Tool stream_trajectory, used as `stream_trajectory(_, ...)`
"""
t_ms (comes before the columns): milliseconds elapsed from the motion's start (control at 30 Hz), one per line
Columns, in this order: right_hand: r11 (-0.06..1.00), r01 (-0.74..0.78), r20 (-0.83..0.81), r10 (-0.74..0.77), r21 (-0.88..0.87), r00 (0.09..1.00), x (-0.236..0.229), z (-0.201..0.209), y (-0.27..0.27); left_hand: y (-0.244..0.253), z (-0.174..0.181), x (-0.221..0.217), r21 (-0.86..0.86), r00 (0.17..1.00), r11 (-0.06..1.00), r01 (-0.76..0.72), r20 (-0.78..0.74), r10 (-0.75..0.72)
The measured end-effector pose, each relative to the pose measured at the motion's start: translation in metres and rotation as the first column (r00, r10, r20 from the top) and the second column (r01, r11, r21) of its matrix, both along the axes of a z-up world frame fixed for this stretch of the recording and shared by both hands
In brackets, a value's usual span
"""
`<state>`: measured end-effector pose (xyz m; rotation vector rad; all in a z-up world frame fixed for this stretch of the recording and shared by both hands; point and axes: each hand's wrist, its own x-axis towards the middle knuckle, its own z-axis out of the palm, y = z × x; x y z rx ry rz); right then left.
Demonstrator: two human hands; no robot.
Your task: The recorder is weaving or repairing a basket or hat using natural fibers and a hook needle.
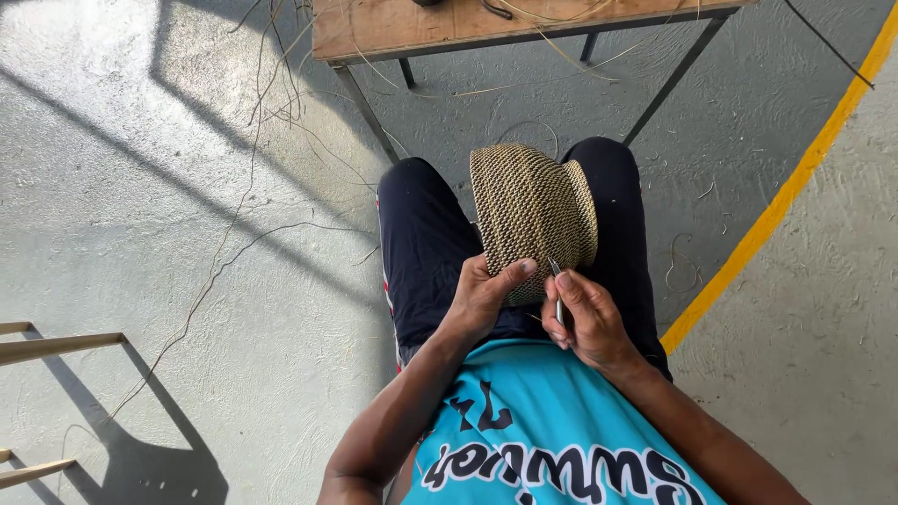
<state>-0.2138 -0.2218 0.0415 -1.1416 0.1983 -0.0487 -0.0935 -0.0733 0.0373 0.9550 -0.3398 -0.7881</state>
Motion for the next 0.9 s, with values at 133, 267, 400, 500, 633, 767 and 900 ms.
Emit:
stream_trajectory(133, 1.0, -0.003, 0.036, 0.003, -0.021, 0.999, -0.001, -0.001, -0.002, -0.002, -0.004, 0.0, -0.013, 1.0, 1.0, 0.003, 0.007, -0.003)
stream_trajectory(267, 1.0, 0.0, 0.023, 0.0, -0.01, 1.0, -0.002, 0.001, 0.0, 0.0, 0.003, 0.003, -0.019, 1.0, 1.0, -0.015, -0.013, 0.015)
stream_trajectory(400, 0.999, 0.032, 0.051, -0.033, 0.036, 0.998, -0.001, 0.004, -0.007, 0.003, 0.005, 0.009, -0.047, 0.999, 0.998, -0.044, -0.024, 0.043)
stream_trajectory(500, 0.971, 0.169, 0.128, -0.148, -0.172, 0.981, -0.003, 0.02, -0.025, 0.004, 0.016, 0.016, -0.071, 0.992, 0.995, -0.065, -0.117, 0.057)
stream_trajectory(633, 0.685, 0.384, 0.377, -0.169, -0.619, 0.911, -0.004, 0.051, -0.041, 0.002, 0.012, 0.028, -0.125, 0.974, 0.991, -0.042, -0.228, 0.013)
stream_trajectory(767, 0.36, 0.321, 0.324, -0.054, -0.876, 0.944, 0.003, 0.064, -0.01, -0.003, 0.016, 0.03, -0.146, 0.948, 0.989, -0.034, -0.319, -0.015)
stream_trajectory(900, 0.179, 0.39, 0.417, 0.148, -0.903, 0.897, 0.003, 0.05, 0.013, 0.0, 0.007, 0.038, -0.162, 0.94, 0.982, -0.099, -0.339, 0.039)
